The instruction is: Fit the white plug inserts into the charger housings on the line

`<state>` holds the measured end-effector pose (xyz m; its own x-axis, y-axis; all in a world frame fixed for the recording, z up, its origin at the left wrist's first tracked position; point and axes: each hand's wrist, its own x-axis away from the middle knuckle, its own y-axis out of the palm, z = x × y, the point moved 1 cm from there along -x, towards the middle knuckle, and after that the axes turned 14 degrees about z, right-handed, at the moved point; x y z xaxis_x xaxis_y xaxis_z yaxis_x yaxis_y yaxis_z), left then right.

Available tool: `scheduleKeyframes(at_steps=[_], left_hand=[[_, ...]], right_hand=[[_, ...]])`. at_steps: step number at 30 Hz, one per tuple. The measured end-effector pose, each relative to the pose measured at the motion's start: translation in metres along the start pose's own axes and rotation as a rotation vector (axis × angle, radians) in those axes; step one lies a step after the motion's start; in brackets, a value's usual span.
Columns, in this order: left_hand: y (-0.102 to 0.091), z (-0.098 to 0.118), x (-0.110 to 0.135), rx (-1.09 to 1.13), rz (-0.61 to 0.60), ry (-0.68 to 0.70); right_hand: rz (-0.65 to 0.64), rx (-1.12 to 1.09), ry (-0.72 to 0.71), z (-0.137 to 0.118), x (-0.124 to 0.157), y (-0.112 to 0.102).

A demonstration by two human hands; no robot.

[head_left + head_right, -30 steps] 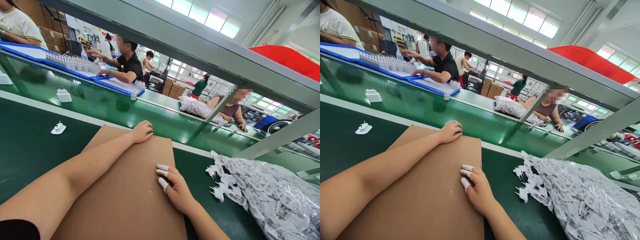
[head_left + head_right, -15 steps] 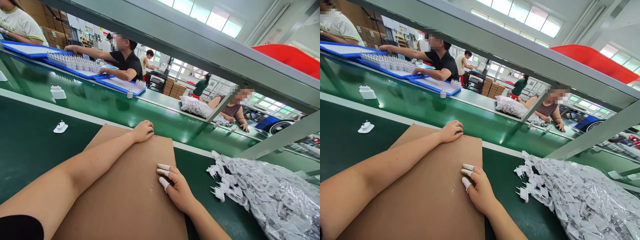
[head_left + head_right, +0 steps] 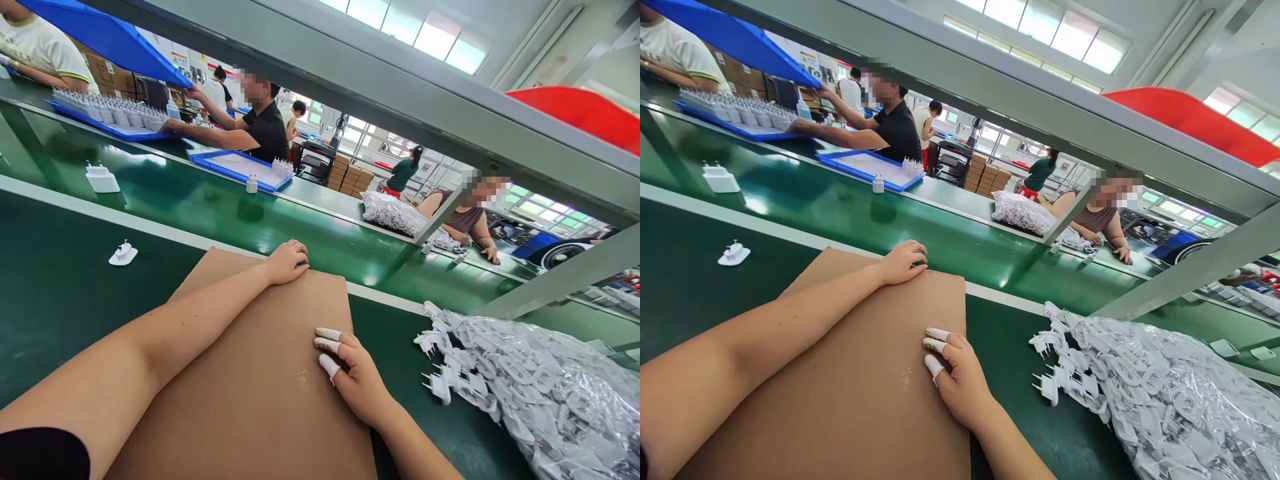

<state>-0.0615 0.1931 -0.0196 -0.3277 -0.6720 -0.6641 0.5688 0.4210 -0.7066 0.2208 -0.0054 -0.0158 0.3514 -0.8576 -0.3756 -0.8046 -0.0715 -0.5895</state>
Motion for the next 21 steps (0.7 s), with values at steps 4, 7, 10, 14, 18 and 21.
scheduleKeyframes(at_steps=[4, 7, 10, 14, 18, 21], left_hand=[[-0.0002, 0.0002, 0.0002, -0.001, 0.0, -0.002], [-0.0006, 0.0003, 0.0004, 0.0, -0.001, -0.001], [-0.0011, 0.0007, 0.0004, 0.001, -0.003, 0.001], [-0.0016, 0.0015, -0.0001, -0.002, -0.004, 0.003], [-0.0013, 0.0016, -0.0004, -0.003, -0.002, 0.007], [-0.0007, 0.0011, -0.0001, -0.005, -0.001, 0.008]], right_hand=[[-0.001, 0.006, -0.005, -0.0002, 0.0005, 0.0001], [0.003, 0.007, -0.013, -0.0004, 0.0008, 0.0], [0.005, 0.009, -0.018, -0.0001, 0.0005, 0.0], [0.01, 0.013, -0.023, -0.0002, -0.0004, -0.0002], [0.007, 0.012, -0.018, -0.0002, -0.0001, 0.0], [0.004, 0.011, -0.016, 0.0003, 0.0007, 0.0002]])
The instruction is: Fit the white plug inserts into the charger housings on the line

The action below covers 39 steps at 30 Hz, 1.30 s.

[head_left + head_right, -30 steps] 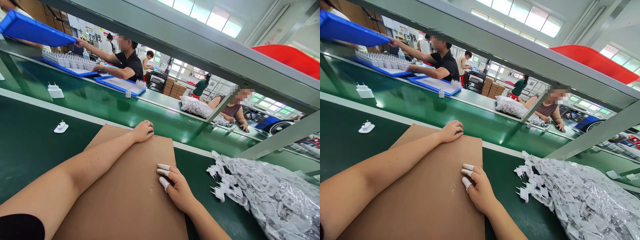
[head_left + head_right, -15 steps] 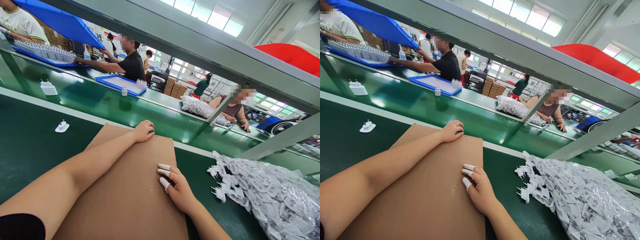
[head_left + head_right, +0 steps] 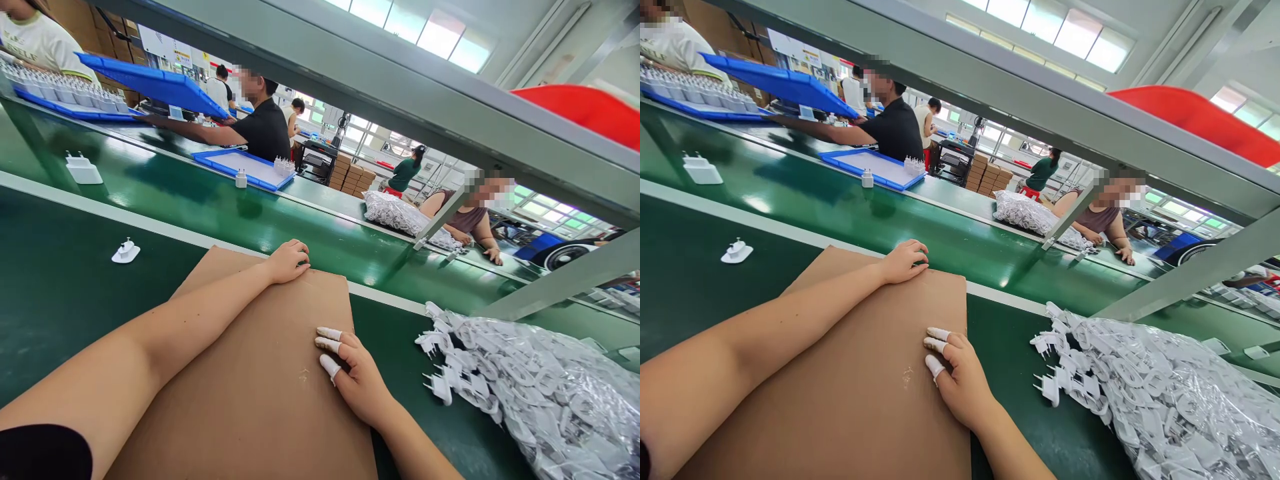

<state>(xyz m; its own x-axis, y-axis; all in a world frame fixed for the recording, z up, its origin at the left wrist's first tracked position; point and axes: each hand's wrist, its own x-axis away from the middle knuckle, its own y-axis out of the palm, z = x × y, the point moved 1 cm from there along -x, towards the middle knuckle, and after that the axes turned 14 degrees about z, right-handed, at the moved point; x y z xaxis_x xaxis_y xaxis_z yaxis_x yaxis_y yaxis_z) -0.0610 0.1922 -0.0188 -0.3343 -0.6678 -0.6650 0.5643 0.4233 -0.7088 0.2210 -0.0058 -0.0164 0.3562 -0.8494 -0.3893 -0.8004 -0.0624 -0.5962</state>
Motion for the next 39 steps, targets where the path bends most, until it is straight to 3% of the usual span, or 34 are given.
scheduleKeyframes(at_steps=[39], left_hand=[[-0.0009, 0.0003, 0.0004, 0.018, -0.013, -0.014]], right_hand=[[-0.027, 0.008, 0.011, -0.0025, 0.0007, -0.0017]])
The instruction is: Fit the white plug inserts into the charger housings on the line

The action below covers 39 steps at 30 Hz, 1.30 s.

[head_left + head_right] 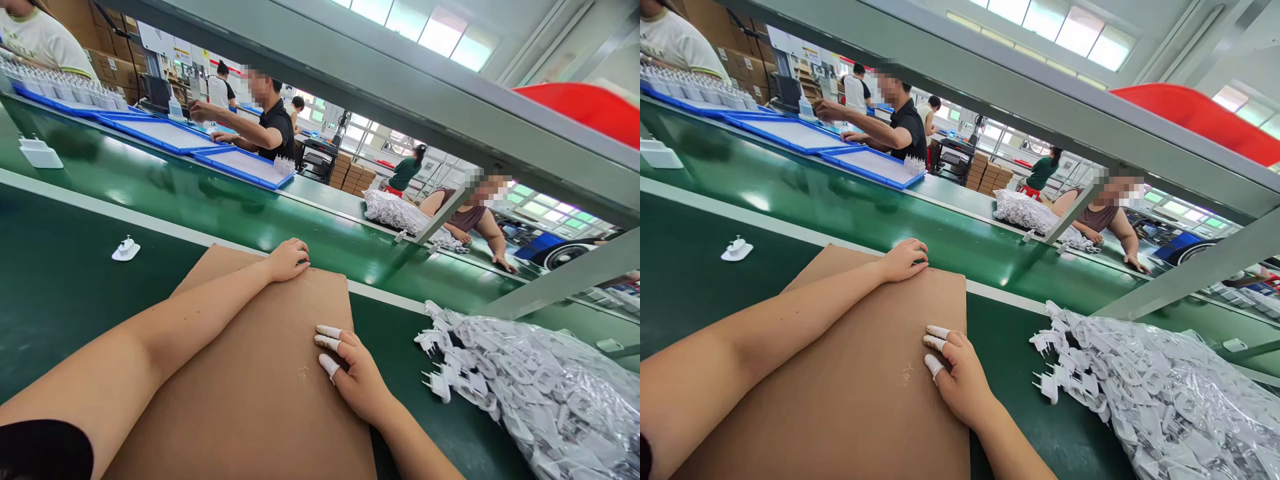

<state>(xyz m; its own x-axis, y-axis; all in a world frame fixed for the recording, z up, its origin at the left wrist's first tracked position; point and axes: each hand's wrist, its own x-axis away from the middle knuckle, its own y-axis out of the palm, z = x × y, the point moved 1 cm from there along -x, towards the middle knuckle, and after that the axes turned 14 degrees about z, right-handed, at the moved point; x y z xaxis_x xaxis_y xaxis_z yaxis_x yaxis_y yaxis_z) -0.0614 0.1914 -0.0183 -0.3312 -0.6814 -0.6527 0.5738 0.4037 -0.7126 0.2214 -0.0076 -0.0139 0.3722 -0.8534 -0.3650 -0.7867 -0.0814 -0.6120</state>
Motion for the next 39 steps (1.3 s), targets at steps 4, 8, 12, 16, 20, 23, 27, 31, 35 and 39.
scheduleKeyframes(at_steps=[4, 8, 12, 16, 20, 23, 27, 31, 35, 39], left_hand=[[0.0007, 0.0, -0.0002, 0.004, -0.002, 0.0], [0.0013, -0.0008, -0.0005, 0.007, -0.002, -0.001], [0.0018, -0.0012, -0.0004, 0.008, 0.005, -0.001], [0.0022, -0.0012, -0.0004, 0.011, 0.007, -0.002], [0.0019, -0.0011, -0.0007, 0.01, 0.005, -0.001], [0.0014, -0.001, -0.0008, 0.01, 0.002, 0.001], [0.0012, -0.0016, -0.0003, 0.01, 0.001, -0.001], [0.0016, -0.0025, 0.0, 0.007, -0.001, -0.003], [0.0023, -0.0028, 0.0001, 0.009, -0.003, 0.001], [0.0031, -0.0034, 0.0002, 0.004, -0.008, 0.0]], right_hand=[[0.006, 0.0, -0.01, -0.0009, -0.0002, -0.0006], [0.012, 0.006, -0.014, -0.0013, -0.001, -0.0006], [0.019, 0.014, -0.026, -0.0018, -0.0017, -0.0006], [0.022, 0.015, -0.03, -0.0024, -0.0019, -0.001], [0.015, 0.015, -0.021, -0.0027, -0.0017, -0.0012], [0.012, 0.015, -0.02, -0.0029, -0.0012, -0.0013], [0.008, 0.014, -0.015, -0.0027, -0.0009, -0.0015], [0.009, 0.017, -0.017, -0.0032, -0.0012, -0.0019], [0.004, 0.019, -0.021, -0.004, -0.0016, -0.002], [0.0, 0.018, -0.018, -0.0043, -0.0019, -0.0018]])
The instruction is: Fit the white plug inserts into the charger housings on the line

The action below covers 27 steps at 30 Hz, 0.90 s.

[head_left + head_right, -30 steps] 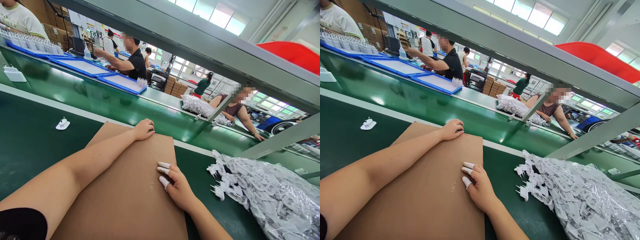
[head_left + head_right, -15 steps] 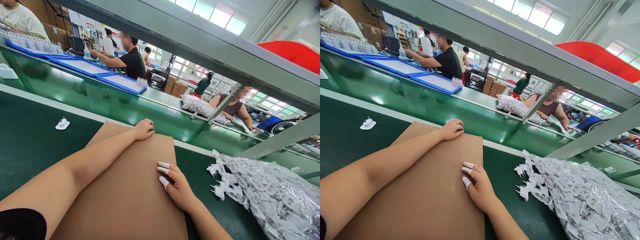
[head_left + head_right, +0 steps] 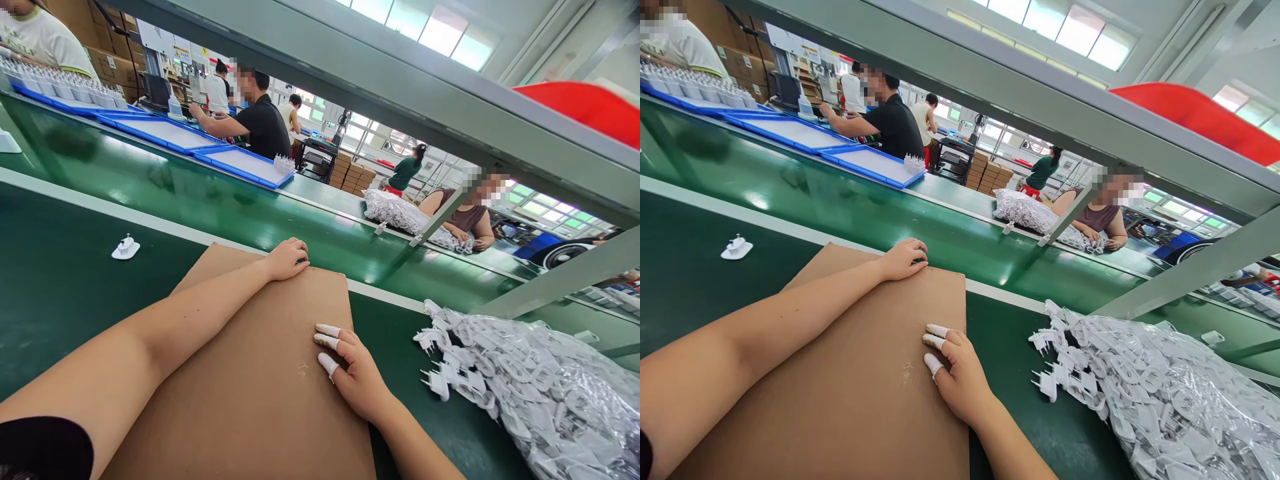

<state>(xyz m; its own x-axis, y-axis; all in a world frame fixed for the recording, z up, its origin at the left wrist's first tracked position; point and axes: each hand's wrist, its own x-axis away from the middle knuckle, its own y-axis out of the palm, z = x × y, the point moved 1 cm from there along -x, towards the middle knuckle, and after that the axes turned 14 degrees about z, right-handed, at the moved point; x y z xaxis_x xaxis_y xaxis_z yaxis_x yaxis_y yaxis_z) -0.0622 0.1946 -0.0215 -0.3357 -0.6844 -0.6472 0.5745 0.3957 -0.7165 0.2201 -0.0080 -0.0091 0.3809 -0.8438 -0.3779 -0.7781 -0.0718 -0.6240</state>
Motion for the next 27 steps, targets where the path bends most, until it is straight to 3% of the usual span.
scheduleKeyframes(at_steps=[27], left_hand=[[-0.0007, 0.001, -0.0005, -0.017, -0.005, 0.0]], right_hand=[[0.002, -0.004, -0.007, 0.0004, 0.0008, 0.0005]])
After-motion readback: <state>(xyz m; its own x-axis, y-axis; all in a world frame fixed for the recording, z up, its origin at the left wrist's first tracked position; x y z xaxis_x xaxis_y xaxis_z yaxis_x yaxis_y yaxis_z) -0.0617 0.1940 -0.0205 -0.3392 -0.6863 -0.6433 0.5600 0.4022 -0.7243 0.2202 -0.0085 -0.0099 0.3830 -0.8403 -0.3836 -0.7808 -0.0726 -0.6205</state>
